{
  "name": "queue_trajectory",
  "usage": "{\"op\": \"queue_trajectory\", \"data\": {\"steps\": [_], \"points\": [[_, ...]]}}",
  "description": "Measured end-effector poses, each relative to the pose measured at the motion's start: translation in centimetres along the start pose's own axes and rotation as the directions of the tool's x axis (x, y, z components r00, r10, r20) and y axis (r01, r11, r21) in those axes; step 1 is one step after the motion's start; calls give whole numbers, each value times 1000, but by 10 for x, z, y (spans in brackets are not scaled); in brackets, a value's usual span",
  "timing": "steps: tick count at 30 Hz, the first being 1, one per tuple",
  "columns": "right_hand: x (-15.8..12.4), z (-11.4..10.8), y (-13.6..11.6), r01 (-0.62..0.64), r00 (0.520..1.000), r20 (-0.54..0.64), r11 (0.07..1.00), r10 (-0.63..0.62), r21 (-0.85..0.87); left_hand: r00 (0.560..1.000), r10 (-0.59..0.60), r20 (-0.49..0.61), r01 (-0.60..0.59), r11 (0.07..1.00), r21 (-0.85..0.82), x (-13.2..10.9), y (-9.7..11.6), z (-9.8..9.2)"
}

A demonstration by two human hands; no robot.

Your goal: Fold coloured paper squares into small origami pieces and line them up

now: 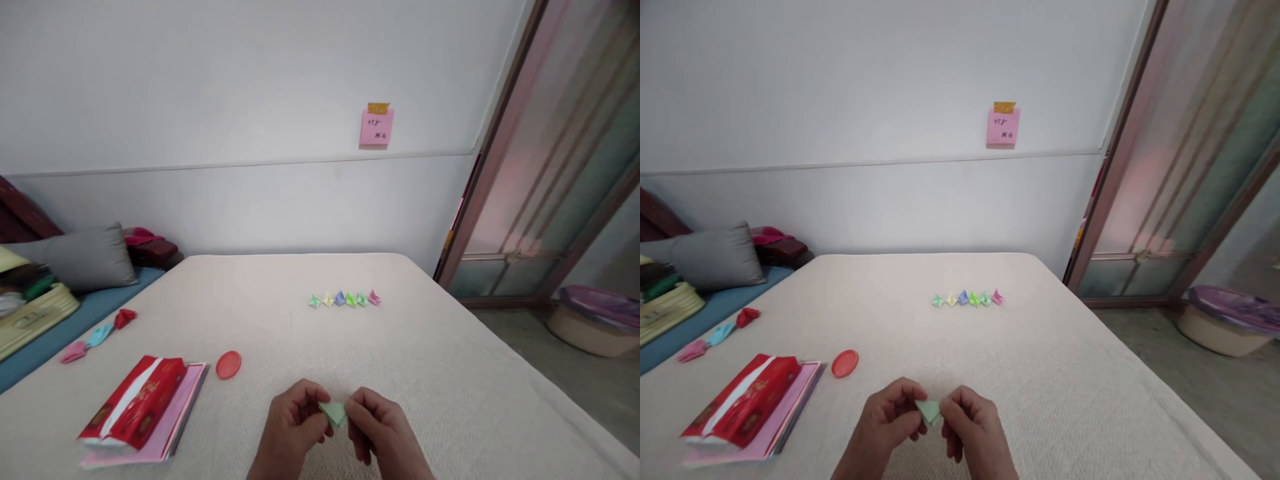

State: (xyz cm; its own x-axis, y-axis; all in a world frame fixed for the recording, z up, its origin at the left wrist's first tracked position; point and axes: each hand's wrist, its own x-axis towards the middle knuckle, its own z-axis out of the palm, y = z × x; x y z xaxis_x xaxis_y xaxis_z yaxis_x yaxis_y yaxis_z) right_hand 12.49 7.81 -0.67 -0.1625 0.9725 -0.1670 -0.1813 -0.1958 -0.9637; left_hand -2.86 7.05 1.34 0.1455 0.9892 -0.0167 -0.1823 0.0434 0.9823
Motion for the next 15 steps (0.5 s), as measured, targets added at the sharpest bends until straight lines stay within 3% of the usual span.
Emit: {"op": "queue_trajectory", "data": {"steps": [7, 11, 15], "points": [[1, 2, 1, 65, 998, 21, 998, -66, 21, 998, -49, -39, 46, 997, -65, 0, -2, 3], [-1, 4, 0, 137, 990, -40, 985, -134, 105, 996, -92, -22, 90, 992, -89, 0, -4, 4], [-3, 6, -3, 194, 980, -69, 978, -188, 83, 995, -100, -20, 98, 991, -88, 1, -5, 4]]}}
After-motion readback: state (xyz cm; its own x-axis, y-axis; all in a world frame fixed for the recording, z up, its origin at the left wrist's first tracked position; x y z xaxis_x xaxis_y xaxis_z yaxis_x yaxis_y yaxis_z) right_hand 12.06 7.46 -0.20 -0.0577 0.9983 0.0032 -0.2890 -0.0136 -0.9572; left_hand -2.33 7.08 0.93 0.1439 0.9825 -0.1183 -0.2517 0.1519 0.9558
